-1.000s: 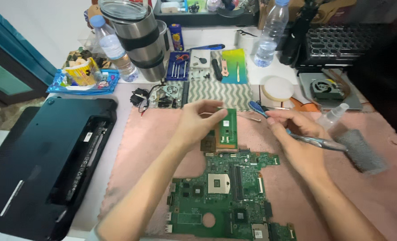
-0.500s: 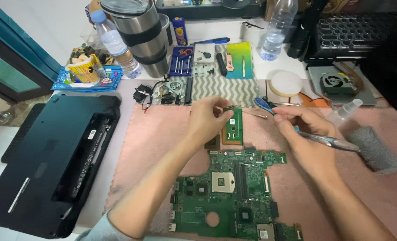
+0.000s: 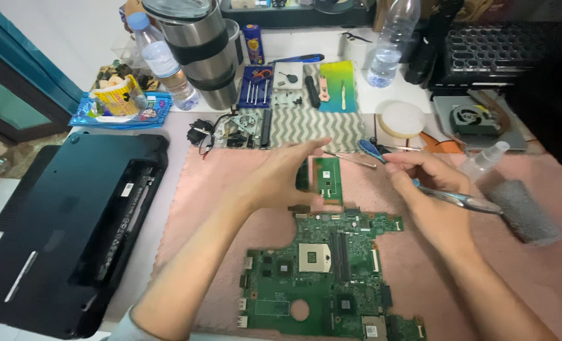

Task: The person uses a toothbrush to scrub both sides of a green RAM module, then places it on the table. The person picks up another RAM module and scrubs both sides with the toothbrush before placing it down. The person briefly brushes a section of the motherboard.

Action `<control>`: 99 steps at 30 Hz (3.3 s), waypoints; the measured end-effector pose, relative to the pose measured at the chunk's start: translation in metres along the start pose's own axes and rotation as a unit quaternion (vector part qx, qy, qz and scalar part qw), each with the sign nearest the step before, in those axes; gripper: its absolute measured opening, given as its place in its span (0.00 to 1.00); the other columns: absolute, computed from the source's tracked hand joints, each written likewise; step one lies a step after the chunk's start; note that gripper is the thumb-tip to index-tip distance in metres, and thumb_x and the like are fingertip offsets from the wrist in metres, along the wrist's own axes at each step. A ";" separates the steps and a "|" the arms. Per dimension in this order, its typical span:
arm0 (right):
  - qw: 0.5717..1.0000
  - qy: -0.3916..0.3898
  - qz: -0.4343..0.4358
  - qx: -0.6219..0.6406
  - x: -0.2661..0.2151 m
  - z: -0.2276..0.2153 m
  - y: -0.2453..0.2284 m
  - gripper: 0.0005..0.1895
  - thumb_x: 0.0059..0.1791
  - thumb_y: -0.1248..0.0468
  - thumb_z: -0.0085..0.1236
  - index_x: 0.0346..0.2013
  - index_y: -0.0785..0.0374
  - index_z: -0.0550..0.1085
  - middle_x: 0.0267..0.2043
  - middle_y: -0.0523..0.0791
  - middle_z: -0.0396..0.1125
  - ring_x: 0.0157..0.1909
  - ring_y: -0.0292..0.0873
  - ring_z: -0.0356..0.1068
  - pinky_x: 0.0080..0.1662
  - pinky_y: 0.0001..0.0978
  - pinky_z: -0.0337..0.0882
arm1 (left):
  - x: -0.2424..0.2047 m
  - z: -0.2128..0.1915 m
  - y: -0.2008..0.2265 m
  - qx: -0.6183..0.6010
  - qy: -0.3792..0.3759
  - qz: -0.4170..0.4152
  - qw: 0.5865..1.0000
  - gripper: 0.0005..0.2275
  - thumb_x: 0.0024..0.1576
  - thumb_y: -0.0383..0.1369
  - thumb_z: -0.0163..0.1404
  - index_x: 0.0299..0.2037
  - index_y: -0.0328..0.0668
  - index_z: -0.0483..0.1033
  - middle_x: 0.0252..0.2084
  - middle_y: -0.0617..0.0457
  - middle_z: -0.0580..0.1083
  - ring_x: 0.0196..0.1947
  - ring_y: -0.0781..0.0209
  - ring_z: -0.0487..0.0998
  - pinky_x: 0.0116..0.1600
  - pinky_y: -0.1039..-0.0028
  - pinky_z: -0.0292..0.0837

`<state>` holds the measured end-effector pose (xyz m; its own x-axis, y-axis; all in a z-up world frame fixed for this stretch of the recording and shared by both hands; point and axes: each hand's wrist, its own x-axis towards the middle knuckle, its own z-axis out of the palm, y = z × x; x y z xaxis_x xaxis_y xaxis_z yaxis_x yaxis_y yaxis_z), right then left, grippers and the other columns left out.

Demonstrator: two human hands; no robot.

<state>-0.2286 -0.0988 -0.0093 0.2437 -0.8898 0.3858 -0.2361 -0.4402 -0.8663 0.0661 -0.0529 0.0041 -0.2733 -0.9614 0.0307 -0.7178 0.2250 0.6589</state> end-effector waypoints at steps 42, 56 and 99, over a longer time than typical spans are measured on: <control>0.999 0.002 0.015 0.052 0.004 0.005 0.004 0.08 0.57 0.74 0.70 0.51 0.68 0.87 0.36 0.48 0.75 0.38 0.38 0.73 0.43 0.31 0.77 | -0.007 -0.003 0.007 0.039 -0.013 -0.064 0.997 0.57 0.46 0.44 0.78 0.88 0.56 0.57 0.74 0.45 0.77 0.80 0.37 0.69 0.83 0.45 0.57; 0.999 -0.002 0.016 0.052 0.003 0.005 0.002 0.10 0.56 0.75 0.69 0.51 0.67 0.88 0.37 0.48 0.76 0.38 0.37 0.74 0.42 0.31 0.77 | -0.006 0.001 -0.002 0.014 0.013 -0.036 0.999 0.54 0.44 0.47 0.79 0.84 0.55 0.65 0.73 0.41 0.77 0.78 0.33 0.69 0.82 0.42 0.60; 0.987 -0.158 0.002 -0.041 -0.123 0.039 -0.089 0.14 0.51 0.68 0.71 0.51 0.59 0.91 0.36 0.41 0.80 0.35 0.33 0.75 0.37 0.24 0.73 | -0.232 0.032 0.011 -0.058 0.103 -0.021 0.993 0.59 0.36 0.45 0.84 0.80 0.38 0.64 0.78 0.45 0.74 0.78 0.46 0.72 0.77 0.55 0.66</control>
<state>-0.2012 0.0548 0.0078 0.5204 -0.8158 0.2522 -0.3105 -0.4559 -0.8341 0.1010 0.1780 -0.0197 -0.0996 -0.9841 0.1469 -0.6440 0.1763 0.7445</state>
